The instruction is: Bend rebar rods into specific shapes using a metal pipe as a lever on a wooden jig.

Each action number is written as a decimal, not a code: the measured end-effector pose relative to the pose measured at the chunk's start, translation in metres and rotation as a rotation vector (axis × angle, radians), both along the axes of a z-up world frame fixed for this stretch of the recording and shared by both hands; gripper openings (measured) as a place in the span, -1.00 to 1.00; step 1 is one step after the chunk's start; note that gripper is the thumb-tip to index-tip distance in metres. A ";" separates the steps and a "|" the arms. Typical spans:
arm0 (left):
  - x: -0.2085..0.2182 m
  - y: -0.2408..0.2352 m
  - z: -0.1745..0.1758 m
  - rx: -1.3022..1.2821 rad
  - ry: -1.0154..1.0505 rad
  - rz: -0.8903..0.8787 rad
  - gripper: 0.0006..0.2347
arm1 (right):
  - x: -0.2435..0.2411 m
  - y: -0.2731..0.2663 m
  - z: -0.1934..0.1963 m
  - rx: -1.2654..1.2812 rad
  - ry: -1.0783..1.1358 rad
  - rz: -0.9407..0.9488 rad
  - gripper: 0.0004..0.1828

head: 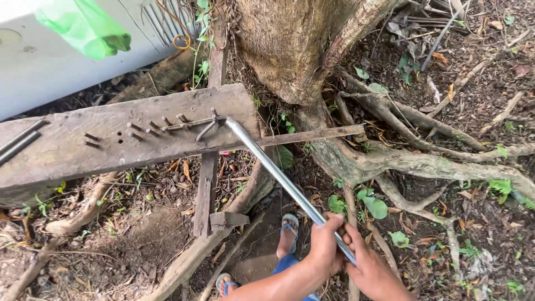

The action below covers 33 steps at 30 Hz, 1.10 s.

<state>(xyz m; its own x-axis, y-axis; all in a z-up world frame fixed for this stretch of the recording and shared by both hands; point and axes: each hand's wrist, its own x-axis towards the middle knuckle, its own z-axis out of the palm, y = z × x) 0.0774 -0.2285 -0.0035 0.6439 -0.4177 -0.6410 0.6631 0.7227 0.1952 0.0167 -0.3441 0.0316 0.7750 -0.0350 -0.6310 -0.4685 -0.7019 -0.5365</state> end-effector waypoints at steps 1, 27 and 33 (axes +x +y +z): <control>-0.001 0.004 -0.002 -0.024 0.002 -0.014 -0.88 | 0.000 0.004 0.003 0.019 0.114 -0.040 0.11; -0.007 0.050 -0.010 0.050 0.019 -0.037 -0.81 | 0.018 0.051 0.022 0.094 0.129 0.026 0.09; -0.016 0.092 -0.003 0.130 0.031 -0.094 -0.82 | -0.003 0.087 -0.008 0.220 0.064 0.012 0.13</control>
